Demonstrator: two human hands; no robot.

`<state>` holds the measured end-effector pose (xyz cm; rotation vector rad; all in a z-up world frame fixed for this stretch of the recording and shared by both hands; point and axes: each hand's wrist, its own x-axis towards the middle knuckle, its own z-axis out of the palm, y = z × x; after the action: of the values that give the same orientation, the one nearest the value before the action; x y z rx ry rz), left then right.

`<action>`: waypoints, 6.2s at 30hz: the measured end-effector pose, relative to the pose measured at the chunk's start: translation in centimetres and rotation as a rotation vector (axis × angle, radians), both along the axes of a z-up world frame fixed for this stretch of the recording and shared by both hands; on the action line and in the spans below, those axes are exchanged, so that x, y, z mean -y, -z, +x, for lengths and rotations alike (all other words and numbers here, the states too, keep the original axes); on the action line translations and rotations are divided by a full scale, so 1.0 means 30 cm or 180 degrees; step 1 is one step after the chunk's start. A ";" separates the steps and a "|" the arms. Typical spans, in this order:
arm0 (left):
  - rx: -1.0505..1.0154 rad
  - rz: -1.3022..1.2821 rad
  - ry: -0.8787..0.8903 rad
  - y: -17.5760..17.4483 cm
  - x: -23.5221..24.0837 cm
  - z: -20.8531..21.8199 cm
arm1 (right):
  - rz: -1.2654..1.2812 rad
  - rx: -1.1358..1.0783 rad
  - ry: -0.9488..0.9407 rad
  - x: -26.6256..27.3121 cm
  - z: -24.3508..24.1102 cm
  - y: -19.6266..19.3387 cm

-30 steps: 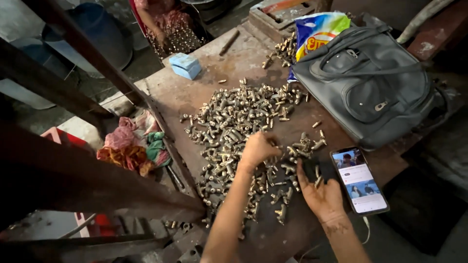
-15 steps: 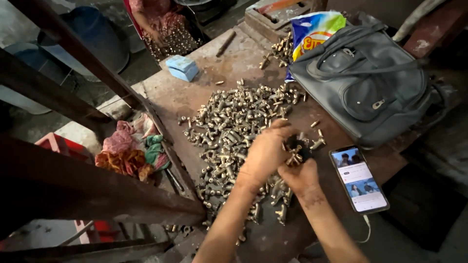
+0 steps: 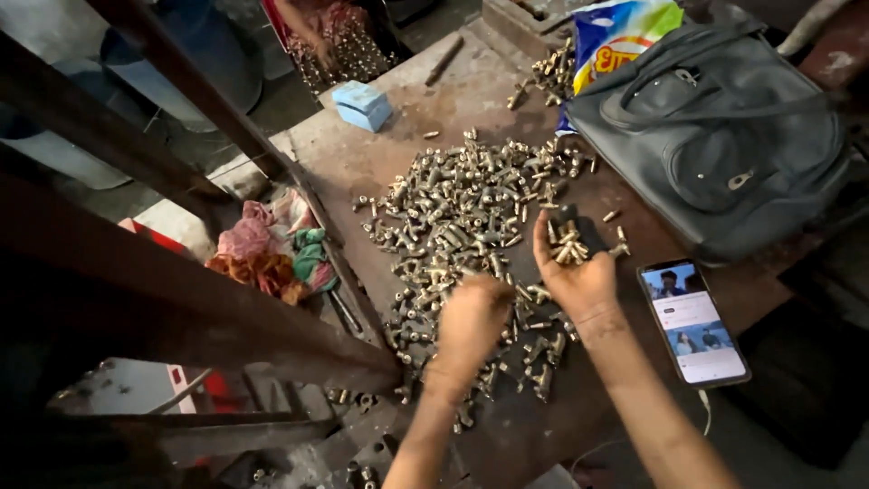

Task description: Processing small brass fittings using a drill press machine and sorting them on a workbench.

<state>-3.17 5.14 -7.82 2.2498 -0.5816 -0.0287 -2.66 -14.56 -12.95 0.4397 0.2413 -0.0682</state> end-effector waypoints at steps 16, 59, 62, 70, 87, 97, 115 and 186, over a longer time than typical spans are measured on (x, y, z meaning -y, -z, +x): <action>0.0471 0.1992 0.0163 0.261 0.262 0.064 | -0.0471 -0.0643 0.0525 0.000 -0.309 0.003; 0.1558 0.1550 0.1357 0.232 0.154 -0.041 | 0.0200 -0.0661 0.0282 0.048 -0.364 0.163; 0.0370 0.0765 0.0852 -0.012 0.073 -0.063 | -0.0192 -0.0634 0.0160 0.064 -0.378 0.189; 0.1815 0.1951 0.1041 0.257 0.086 -0.121 | 0.0295 -0.0562 0.0185 0.026 -0.412 0.148; 0.1594 0.1516 0.1357 0.131 0.014 -0.077 | -0.0779 -0.0604 0.0052 0.027 -0.354 0.229; 0.0713 0.0319 0.0641 -0.013 0.143 -0.084 | -0.0512 0.0357 -0.0227 -0.001 -0.344 0.195; 0.0458 0.0538 -0.0007 0.089 0.127 0.235 | 0.0211 -0.0636 0.0098 0.068 -0.372 0.269; 0.0741 0.1727 0.0591 0.221 0.098 0.207 | 0.0024 -0.0640 0.0080 0.071 -0.377 0.246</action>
<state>3.02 2.19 -14.46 2.7341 -1.0040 -0.0196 -13.96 -16.70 -20.32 0.4438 0.4338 -0.1365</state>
